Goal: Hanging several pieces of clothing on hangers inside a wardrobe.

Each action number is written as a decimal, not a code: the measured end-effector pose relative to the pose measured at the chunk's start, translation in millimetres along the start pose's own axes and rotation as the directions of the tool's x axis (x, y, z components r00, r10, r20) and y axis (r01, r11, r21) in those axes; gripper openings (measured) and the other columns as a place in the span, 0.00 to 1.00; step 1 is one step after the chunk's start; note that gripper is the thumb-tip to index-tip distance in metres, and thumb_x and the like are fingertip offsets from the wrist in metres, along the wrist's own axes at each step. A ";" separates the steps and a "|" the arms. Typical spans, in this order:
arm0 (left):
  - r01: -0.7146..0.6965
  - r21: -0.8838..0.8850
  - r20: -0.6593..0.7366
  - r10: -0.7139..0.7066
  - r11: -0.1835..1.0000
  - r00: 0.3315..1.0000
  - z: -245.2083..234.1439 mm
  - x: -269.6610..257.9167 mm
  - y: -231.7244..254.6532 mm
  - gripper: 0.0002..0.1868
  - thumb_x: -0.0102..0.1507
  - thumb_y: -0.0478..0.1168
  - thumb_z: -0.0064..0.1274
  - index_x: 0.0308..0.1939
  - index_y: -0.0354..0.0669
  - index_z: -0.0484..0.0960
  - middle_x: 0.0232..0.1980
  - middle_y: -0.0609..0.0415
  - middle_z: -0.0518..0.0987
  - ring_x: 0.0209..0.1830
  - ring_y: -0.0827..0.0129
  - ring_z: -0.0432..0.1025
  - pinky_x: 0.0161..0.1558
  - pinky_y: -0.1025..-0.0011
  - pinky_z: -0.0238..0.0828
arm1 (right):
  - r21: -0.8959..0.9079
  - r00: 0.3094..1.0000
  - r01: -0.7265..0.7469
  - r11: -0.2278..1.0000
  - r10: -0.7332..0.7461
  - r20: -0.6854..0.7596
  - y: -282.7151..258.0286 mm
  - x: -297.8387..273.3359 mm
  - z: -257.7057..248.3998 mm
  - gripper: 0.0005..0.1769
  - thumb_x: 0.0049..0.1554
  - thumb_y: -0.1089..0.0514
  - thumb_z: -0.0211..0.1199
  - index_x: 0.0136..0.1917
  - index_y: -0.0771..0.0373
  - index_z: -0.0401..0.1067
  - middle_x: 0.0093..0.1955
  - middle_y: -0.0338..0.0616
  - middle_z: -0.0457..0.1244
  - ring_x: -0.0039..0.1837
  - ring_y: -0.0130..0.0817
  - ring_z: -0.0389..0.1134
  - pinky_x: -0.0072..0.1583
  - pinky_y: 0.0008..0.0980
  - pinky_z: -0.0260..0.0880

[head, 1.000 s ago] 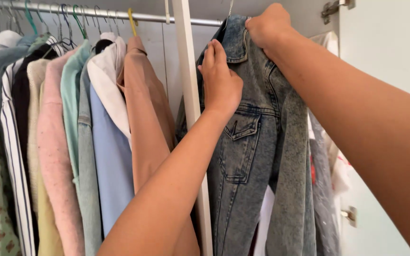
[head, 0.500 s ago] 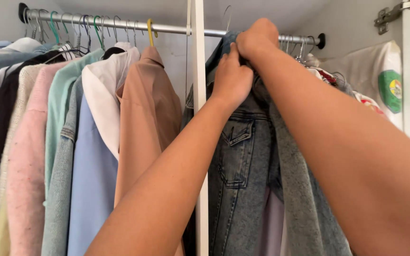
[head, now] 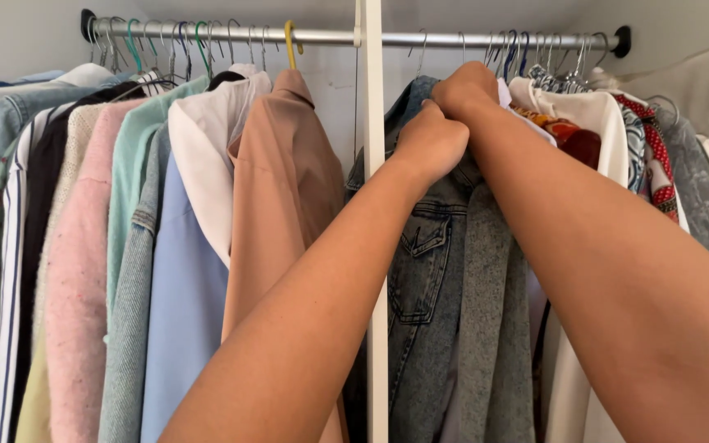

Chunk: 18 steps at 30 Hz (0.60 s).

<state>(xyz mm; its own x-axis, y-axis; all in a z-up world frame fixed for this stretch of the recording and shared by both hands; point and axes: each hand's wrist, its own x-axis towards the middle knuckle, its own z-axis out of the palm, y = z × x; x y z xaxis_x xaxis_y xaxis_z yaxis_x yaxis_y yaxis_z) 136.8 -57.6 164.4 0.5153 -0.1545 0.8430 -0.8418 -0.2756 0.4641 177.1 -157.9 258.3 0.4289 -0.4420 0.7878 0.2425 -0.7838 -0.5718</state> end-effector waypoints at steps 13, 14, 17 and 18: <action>-0.072 0.107 -0.160 0.088 0.992 0.983 -8.4 -32.9 20.5 0.40 0.62 0.54 0.47 0.71 0.29 0.61 0.69 0.26 0.66 0.70 0.39 0.63 0.69 0.56 0.61 | 0.568 0.745 -0.182 0.803 -0.264 0.612 10.0 -46.2 -59.2 0.20 0.62 0.48 0.57 0.58 0.65 0.73 0.58 0.47 0.71 0.60 0.37 0.71 0.62 0.40 0.70; -0.065 0.073 -0.181 0.077 0.995 0.980 -9.8 -33.7 21.6 0.41 0.62 0.55 0.46 0.71 0.30 0.60 0.68 0.28 0.67 0.69 0.41 0.65 0.67 0.56 0.63 | 0.540 0.740 -0.168 0.825 -0.256 0.622 6.4 -74.6 -78.0 0.21 0.62 0.47 0.57 0.59 0.64 0.73 0.58 0.45 0.70 0.60 0.36 0.70 0.62 0.42 0.67; -0.122 0.022 -0.234 0.123 0.992 0.964 -3.6 -21.2 10.1 0.39 0.64 0.54 0.43 0.72 0.31 0.59 0.69 0.31 0.67 0.69 0.43 0.66 0.66 0.57 0.64 | 0.529 0.781 -0.117 0.841 -0.251 0.572 3.7 -120.1 -97.2 0.20 0.62 0.46 0.57 0.58 0.62 0.73 0.58 0.45 0.68 0.59 0.36 0.67 0.61 0.44 0.65; -0.180 0.014 -0.269 0.177 0.983 0.947 0.2 -15.1 4.1 0.38 0.65 0.51 0.42 0.74 0.31 0.57 0.70 0.31 0.66 0.70 0.43 0.65 0.67 0.57 0.63 | 0.547 0.819 -0.078 0.833 -0.260 0.512 4.3 -129.1 -97.5 0.20 0.61 0.46 0.58 0.58 0.62 0.73 0.58 0.46 0.68 0.58 0.37 0.66 0.60 0.44 0.65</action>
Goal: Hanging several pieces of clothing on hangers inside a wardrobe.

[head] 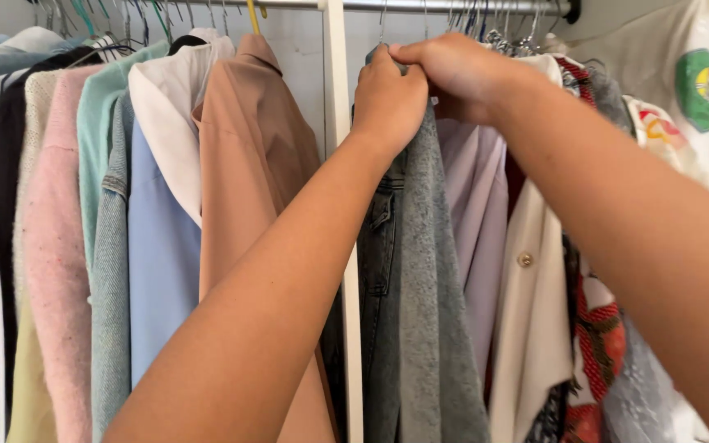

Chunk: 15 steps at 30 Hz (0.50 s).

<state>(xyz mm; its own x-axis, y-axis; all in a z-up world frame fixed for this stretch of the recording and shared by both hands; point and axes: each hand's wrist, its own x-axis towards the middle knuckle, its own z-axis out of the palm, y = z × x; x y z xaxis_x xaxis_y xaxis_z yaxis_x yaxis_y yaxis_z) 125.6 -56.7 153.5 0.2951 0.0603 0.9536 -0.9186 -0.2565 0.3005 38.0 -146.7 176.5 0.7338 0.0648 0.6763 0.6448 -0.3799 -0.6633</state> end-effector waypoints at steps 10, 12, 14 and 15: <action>-0.032 -0.049 0.170 0.040 0.998 0.985 -33.0 -82.4 21.2 0.37 0.64 0.47 0.51 0.74 0.37 0.60 0.72 0.36 0.65 0.72 0.46 0.60 0.68 0.59 0.56 | 0.364 0.964 0.263 0.894 -0.233 -0.125 53.0 -79.2 13.7 0.28 0.65 0.42 0.51 0.73 0.56 0.68 0.68 0.41 0.64 0.66 0.32 0.64 0.67 0.35 0.61; -0.105 -0.207 0.166 0.140 0.973 0.976 -45.1 -108.9 19.9 0.34 0.65 0.44 0.50 0.74 0.37 0.63 0.73 0.37 0.69 0.74 0.49 0.64 0.71 0.61 0.60 | 0.359 0.969 0.248 0.900 -0.220 -0.116 64.9 -111.7 10.7 0.29 0.67 0.42 0.47 0.76 0.54 0.63 0.72 0.43 0.61 0.70 0.35 0.62 0.69 0.40 0.61; -0.085 -0.200 0.172 0.121 0.976 0.978 -39.9 -131.1 8.0 0.35 0.65 0.44 0.51 0.75 0.37 0.62 0.73 0.36 0.68 0.74 0.48 0.64 0.71 0.61 0.59 | 0.319 0.969 0.243 0.916 -0.215 -0.119 69.3 -141.4 12.9 0.29 0.67 0.43 0.46 0.77 0.55 0.62 0.74 0.43 0.60 0.73 0.35 0.61 0.71 0.40 0.61; -0.086 -0.177 0.156 0.114 0.980 0.981 -36.0 -136.6 5.9 0.36 0.65 0.43 0.52 0.75 0.36 0.61 0.73 0.35 0.67 0.74 0.48 0.63 0.72 0.61 0.58 | 0.283 0.966 0.258 0.924 -0.237 -0.107 66.8 -153.2 10.5 0.29 0.67 0.43 0.44 0.77 0.56 0.60 0.76 0.44 0.59 0.76 0.36 0.61 0.73 0.41 0.61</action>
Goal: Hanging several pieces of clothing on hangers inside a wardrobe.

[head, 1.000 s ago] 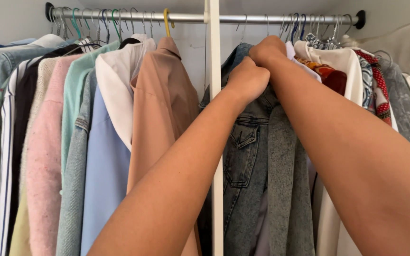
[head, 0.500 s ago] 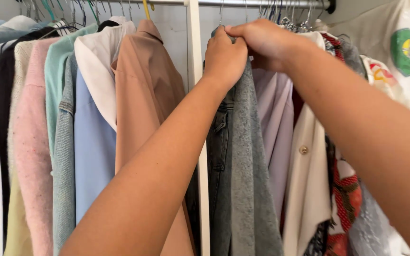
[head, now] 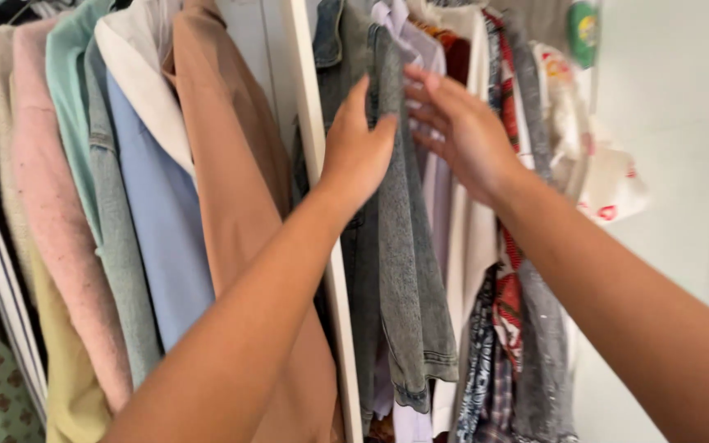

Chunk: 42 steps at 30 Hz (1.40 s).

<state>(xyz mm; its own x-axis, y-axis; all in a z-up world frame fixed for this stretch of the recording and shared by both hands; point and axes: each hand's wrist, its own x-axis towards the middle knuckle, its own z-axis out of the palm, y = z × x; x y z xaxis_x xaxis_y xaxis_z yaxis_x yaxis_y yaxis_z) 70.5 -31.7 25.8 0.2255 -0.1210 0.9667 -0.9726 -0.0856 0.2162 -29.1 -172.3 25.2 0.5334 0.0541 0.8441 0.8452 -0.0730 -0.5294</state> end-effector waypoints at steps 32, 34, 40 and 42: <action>0.759 -0.519 0.736 -0.245 0.393 0.631 111.6 -296.3 364.3 0.29 0.67 0.45 0.43 0.73 0.44 0.67 0.75 0.55 0.70 0.76 0.69 0.62 0.73 0.67 0.54 | -0.236 0.745 -0.477 0.847 0.246 -0.620 -346.0 -480.4 -61.2 0.32 0.65 0.46 0.43 0.78 0.60 0.58 0.79 0.47 0.58 0.80 0.40 0.56 0.76 0.45 0.57; 0.730 -0.583 0.725 -0.176 0.358 0.666 121.9 -304.3 379.4 0.29 0.67 0.45 0.44 0.72 0.41 0.68 0.75 0.53 0.71 0.76 0.67 0.63 0.74 0.66 0.54 | -0.247 0.720 -0.483 0.840 0.221 -0.658 -366.5 -495.9 -54.9 0.32 0.65 0.46 0.43 0.78 0.61 0.58 0.79 0.47 0.58 0.80 0.40 0.56 0.76 0.45 0.57; 0.806 -0.521 0.835 -0.031 0.283 0.550 116.8 -309.7 434.3 0.31 0.66 0.49 0.43 0.73 0.48 0.67 0.77 0.59 0.67 0.79 0.72 0.58 0.76 0.64 0.48 | -0.276 0.619 -0.527 0.804 0.141 -0.773 -414.4 -533.4 -32.0 0.32 0.64 0.45 0.43 0.77 0.60 0.59 0.79 0.46 0.58 0.80 0.38 0.55 0.76 0.44 0.56; 0.813 -0.513 0.846 0.002 0.275 0.533 124.1 -316.5 450.1 0.31 0.65 0.49 0.43 0.73 0.48 0.69 0.76 0.59 0.69 0.78 0.72 0.58 0.76 0.64 0.48 | -0.281 0.606 -0.507 0.815 0.105 -0.789 -427.4 -552.1 -29.7 0.32 0.64 0.46 0.44 0.77 0.61 0.59 0.79 0.47 0.58 0.80 0.39 0.55 0.76 0.45 0.55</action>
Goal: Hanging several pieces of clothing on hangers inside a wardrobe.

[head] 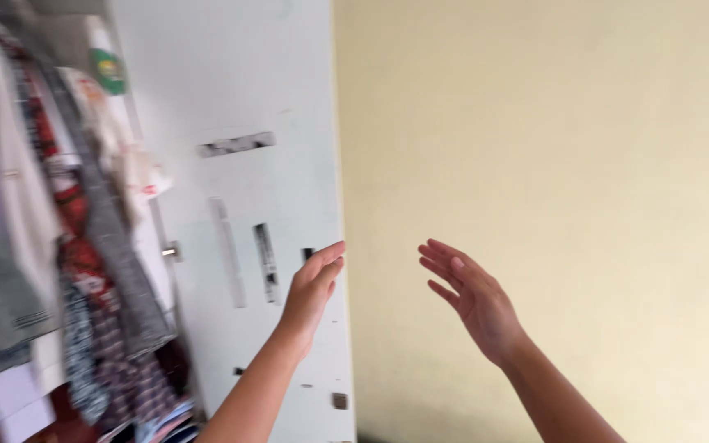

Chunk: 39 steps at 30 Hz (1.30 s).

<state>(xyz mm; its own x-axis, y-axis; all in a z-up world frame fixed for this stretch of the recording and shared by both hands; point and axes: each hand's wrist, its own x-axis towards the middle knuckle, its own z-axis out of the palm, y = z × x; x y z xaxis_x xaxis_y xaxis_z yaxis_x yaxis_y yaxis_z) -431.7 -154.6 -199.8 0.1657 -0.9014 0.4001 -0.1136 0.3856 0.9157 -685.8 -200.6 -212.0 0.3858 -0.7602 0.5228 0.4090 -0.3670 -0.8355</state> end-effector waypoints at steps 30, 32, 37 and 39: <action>0.215 -0.175 0.526 -0.094 0.961 0.845 384.4 57.2 -107.3 0.28 0.64 0.50 0.46 0.68 0.50 0.76 0.73 0.60 0.74 0.76 0.71 0.62 0.75 0.59 0.52 | -0.184 0.866 -0.051 0.982 -0.048 -0.497 -52.3 -175.1 -318.8 0.31 0.65 0.45 0.46 0.75 0.63 0.63 0.78 0.46 0.59 0.80 0.39 0.56 0.76 0.46 0.54; 0.226 -0.164 0.528 -0.108 0.960 0.842 400.7 60.8 -107.0 0.28 0.65 0.50 0.45 0.68 0.51 0.75 0.74 0.61 0.73 0.77 0.72 0.62 0.75 0.60 0.51 | -0.186 0.864 -0.081 0.979 -0.024 -0.503 -50.4 -172.1 -339.0 0.31 0.65 0.45 0.46 0.75 0.63 0.63 0.78 0.46 0.59 0.80 0.39 0.56 0.76 0.46 0.54; 0.297 -0.147 0.516 -0.183 0.943 0.837 431.2 77.3 -141.4 0.28 0.64 0.51 0.45 0.68 0.51 0.74 0.73 0.61 0.73 0.77 0.73 0.61 0.75 0.61 0.51 | -0.180 0.860 -0.170 0.969 0.057 -0.507 -25.1 -158.4 -392.3 0.31 0.64 0.45 0.46 0.75 0.63 0.63 0.78 0.46 0.59 0.80 0.39 0.56 0.76 0.45 0.54; 0.333 -0.120 0.508 -0.230 0.935 0.830 435.3 78.6 -159.9 0.28 0.64 0.52 0.45 0.68 0.52 0.74 0.73 0.62 0.73 0.77 0.73 0.61 0.75 0.61 0.51 | -0.153 0.866 -0.176 0.972 0.079 -0.494 -6.6 -156.6 -408.9 0.31 0.65 0.46 0.47 0.75 0.64 0.63 0.78 0.47 0.59 0.80 0.39 0.56 0.76 0.45 0.54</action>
